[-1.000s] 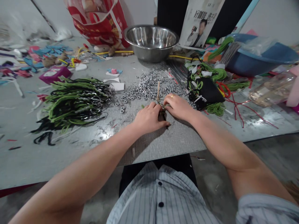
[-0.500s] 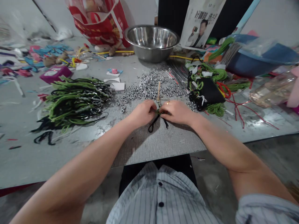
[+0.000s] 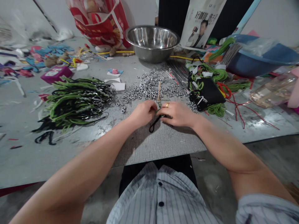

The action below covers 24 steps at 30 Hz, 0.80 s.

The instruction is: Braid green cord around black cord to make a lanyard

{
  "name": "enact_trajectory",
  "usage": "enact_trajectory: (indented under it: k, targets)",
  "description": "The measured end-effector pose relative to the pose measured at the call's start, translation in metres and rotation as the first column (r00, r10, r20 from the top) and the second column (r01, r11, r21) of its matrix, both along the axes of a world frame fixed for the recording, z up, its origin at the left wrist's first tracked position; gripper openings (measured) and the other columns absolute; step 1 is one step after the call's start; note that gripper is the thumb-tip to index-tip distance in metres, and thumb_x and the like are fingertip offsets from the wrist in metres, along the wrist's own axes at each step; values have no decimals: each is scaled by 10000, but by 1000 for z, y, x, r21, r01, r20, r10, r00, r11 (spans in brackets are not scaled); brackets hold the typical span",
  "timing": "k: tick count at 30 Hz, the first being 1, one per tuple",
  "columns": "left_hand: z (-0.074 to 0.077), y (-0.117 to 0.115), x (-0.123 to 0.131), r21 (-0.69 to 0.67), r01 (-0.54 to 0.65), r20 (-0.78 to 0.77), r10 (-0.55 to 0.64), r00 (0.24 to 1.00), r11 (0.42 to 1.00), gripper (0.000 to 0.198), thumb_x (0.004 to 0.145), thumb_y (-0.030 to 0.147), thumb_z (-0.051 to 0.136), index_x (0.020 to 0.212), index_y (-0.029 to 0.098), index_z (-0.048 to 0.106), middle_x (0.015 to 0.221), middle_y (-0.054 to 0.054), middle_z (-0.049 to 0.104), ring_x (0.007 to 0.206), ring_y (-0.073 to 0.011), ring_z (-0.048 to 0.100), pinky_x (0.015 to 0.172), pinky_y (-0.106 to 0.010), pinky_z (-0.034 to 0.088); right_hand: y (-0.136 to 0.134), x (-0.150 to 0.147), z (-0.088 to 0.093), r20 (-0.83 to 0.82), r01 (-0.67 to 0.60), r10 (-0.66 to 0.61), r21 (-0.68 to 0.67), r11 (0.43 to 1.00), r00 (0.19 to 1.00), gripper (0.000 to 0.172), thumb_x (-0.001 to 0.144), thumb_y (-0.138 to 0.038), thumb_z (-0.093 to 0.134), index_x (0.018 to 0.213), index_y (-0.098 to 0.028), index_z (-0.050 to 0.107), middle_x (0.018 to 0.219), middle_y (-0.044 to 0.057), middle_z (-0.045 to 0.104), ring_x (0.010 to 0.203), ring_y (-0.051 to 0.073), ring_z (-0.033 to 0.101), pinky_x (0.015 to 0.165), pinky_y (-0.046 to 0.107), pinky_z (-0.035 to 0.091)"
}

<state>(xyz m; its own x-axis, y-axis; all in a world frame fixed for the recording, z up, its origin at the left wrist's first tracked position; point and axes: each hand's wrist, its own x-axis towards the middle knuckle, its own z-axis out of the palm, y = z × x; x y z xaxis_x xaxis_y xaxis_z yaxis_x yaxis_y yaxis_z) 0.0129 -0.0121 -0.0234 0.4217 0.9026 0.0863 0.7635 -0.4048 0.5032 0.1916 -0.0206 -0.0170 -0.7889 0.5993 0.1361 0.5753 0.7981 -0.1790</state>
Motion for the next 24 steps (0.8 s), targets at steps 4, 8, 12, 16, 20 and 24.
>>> enact_trajectory:
  k: [4, 8, 12, 16, 20, 24]
  targets:
    - [0, 1, 0, 4, -37, 33, 37, 999, 999, 215, 690, 63, 459, 776, 170, 625, 826, -22, 667, 762, -135, 595, 698, -242, 459, -8, -15, -5, 54, -123, 123, 3, 992, 991, 236, 873, -286, 538, 1042, -166, 650, 972, 96, 659, 877, 204, 562, 760, 325, 376]
    - [-1, 1, -1, -1, -38, 48, 38, 998, 999, 221, 690, 70, 473, 795, 174, 637, 809, -12, 669, 712, -122, 580, 676, -238, 454, -15, -25, -8, 98, -126, 123, 21, 992, 988, 213, 903, -282, 491, 925, -165, 667, 838, 76, 657, 811, 189, 545, 736, 332, 355]
    - [0, 0, -3, 13, -93, 130, 90, 987, 996, 249, 684, 71, 473, 833, 163, 649, 821, -14, 669, 687, -112, 566, 675, -237, 456, -15, -27, -10, 5, -36, 36, 10, 999, 999, 202, 892, -221, 468, 798, -147, 631, 765, 67, 637, 763, 177, 538, 769, 350, 344]
    - [-1, 0, -5, 0, -191, 323, 181, 929, 982, 280, 700, 92, 453, 874, 153, 664, 801, -13, 668, 618, -97, 538, 632, -238, 452, -4, -20, -14, -413, 105, -180, -199, 974, 893, 155, 871, -265, 482, 797, -170, 579, 744, 22, 614, 685, 137, 518, 705, 306, 367]
    - [-4, 1, -3, 14, -203, 462, 174, 869, 979, 235, 745, 171, 484, 841, 150, 697, 774, -24, 664, 649, -111, 556, 641, -250, 460, 6, -12, -17, -634, 189, -447, -434, 881, 631, 177, 825, -355, 519, 788, -183, 546, 717, 3, 588, 644, 121, 486, 620, 272, 377]
    - [-6, -1, 0, 56, -166, 540, 110, 835, 985, 223, 787, 224, 501, 802, 160, 714, 804, -31, 673, 712, -119, 592, 687, -257, 480, 8, -11, -15, -641, 160, -530, -543, 824, 555, 198, 794, -381, 548, 773, -184, 539, 673, -16, 548, 609, 107, 462, 607, 272, 389]
